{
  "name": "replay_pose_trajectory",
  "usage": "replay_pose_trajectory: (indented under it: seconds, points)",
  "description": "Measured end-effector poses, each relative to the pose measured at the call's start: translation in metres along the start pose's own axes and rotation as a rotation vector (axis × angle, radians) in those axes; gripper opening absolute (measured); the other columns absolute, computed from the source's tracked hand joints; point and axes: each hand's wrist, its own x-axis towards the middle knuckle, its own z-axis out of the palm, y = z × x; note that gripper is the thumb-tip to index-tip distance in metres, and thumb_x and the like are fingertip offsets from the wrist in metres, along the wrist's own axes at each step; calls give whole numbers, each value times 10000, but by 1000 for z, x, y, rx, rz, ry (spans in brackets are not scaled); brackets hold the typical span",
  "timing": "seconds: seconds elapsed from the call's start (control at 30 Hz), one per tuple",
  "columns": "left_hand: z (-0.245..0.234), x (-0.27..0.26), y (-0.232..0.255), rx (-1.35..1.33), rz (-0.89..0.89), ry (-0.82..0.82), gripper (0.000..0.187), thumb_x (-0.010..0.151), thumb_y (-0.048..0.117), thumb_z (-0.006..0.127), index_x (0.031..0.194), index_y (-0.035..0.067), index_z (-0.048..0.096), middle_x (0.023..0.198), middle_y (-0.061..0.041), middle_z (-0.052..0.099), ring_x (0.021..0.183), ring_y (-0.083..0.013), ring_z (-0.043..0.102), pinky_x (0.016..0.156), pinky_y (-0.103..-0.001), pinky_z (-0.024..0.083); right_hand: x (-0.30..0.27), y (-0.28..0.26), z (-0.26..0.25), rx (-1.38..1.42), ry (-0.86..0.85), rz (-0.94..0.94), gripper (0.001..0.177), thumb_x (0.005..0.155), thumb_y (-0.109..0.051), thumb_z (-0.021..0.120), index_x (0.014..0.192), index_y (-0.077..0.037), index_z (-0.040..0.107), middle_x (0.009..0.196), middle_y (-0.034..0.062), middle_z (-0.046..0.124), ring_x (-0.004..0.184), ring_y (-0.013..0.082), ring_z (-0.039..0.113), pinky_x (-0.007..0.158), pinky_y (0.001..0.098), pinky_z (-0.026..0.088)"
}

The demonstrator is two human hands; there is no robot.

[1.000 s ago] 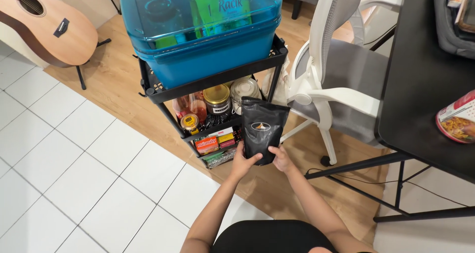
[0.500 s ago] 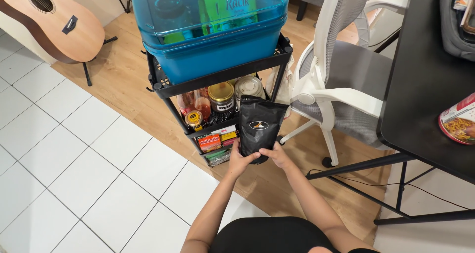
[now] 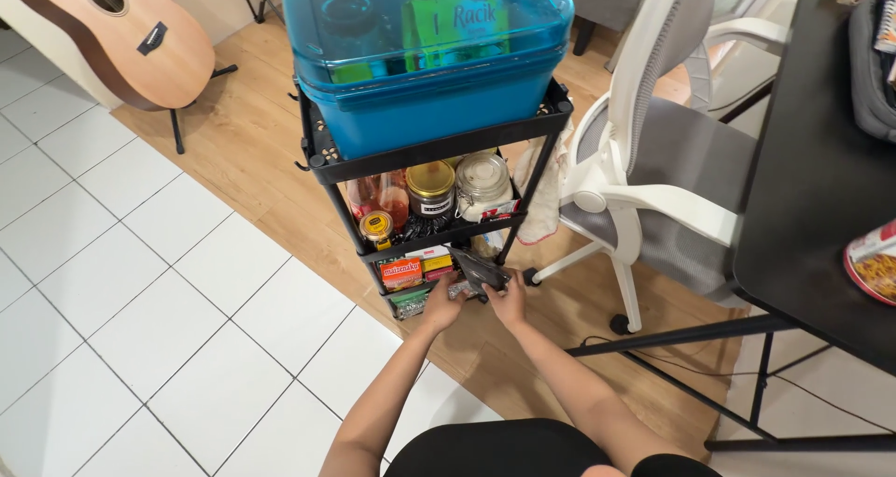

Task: Organize food items on a rolling storage cart and refill a plastic container with rice.

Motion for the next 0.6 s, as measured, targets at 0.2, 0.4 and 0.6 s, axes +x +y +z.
replay_pose_trajectory:
  seconds: [0.2,0.4,0.6]
  points:
    - [37,32,-23,-103,59,-67,787,895,222,718,1534,25,303,1502,-221,474,1372,-361,471,1076,-415,408,9,20,40,149,20,56,482,817,-75,824,1222,14,579,1197,124,551,980,249,700,716,321,589]
    - [26,50,-31,31,79,160,612,906,111,614,1502,59,486,1439,-202,598,1348,-387,563,1142,-429,434,21,44,62,32,151,-85,469,796,-46,828,1192,31,587,1211,175,566,1063,324,657,854,380,567]
    - [-19,97,-36,595,-58,382,475,993,294,583,1384,25,550,1418,-256,562,1343,-453,482,1174,-498,308,32,44,73,-15,115,-8,437,818,-117,810,1188,8,615,1221,194,573,1097,379,631,901,414,537]
